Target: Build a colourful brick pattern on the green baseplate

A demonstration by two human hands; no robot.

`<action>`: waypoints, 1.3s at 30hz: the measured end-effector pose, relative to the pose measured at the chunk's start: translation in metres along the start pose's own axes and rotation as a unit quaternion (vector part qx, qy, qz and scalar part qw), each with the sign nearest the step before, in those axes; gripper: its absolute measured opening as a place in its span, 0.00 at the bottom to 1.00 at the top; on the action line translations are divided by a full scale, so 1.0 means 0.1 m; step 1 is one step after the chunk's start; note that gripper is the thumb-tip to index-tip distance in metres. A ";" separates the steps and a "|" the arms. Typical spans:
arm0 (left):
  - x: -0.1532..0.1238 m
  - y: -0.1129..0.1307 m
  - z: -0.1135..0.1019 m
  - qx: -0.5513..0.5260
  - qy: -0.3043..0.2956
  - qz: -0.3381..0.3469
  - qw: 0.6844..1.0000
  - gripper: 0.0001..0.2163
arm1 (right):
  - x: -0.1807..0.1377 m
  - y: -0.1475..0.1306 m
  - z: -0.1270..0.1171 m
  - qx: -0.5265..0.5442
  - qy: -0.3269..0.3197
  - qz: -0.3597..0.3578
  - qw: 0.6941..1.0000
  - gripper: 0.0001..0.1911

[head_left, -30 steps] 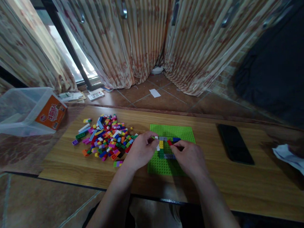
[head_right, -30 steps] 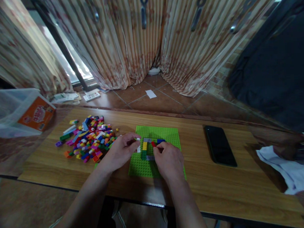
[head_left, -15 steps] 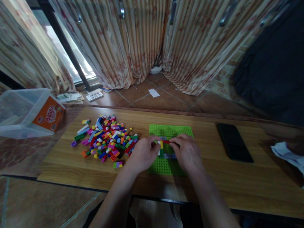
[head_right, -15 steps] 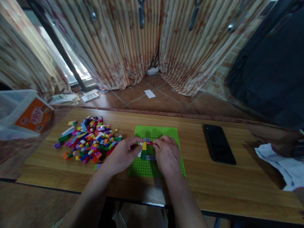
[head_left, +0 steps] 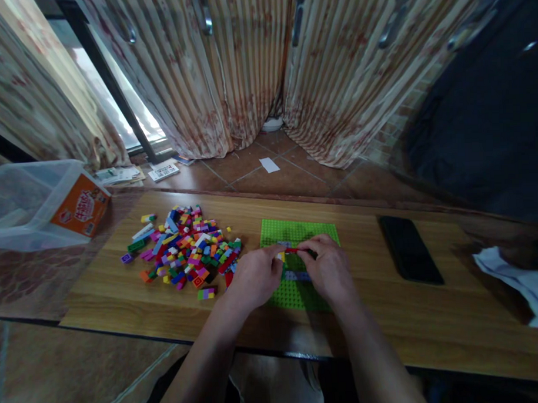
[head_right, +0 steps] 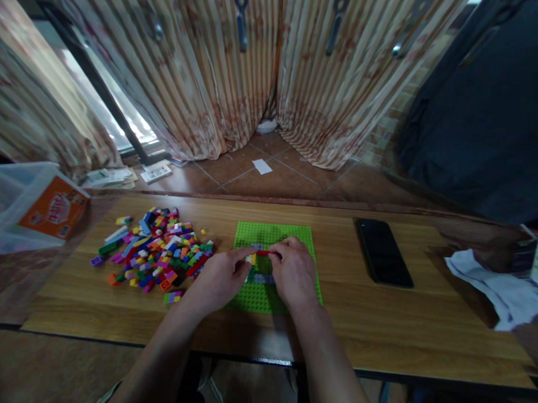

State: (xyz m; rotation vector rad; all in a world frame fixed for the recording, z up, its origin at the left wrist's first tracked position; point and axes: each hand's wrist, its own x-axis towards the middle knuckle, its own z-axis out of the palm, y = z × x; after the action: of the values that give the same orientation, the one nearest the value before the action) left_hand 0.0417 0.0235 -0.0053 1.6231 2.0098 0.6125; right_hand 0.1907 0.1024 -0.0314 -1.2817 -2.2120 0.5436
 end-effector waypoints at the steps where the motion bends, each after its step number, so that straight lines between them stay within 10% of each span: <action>1: 0.00 0.00 0.00 0.004 -0.001 0.001 1.000 0.20 | 0.00 0.00 -0.01 0.009 0.004 0.007 1.000 0.08; 15: 0.00 0.01 0.01 0.021 -0.007 0.022 1.000 0.21 | 0.05 0.12 -0.10 -0.012 0.004 0.120 0.993 0.16; 39: 0.00 0.02 -0.05 0.027 -0.008 0.010 1.000 0.20 | 0.06 0.13 -0.10 -0.009 0.026 0.115 0.993 0.17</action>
State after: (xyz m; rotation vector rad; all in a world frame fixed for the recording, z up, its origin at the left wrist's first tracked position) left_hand 0.0405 0.0243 -0.0001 1.6768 2.0173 0.5547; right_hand 0.2033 0.1143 -0.0294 -1.5543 -2.0427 0.5709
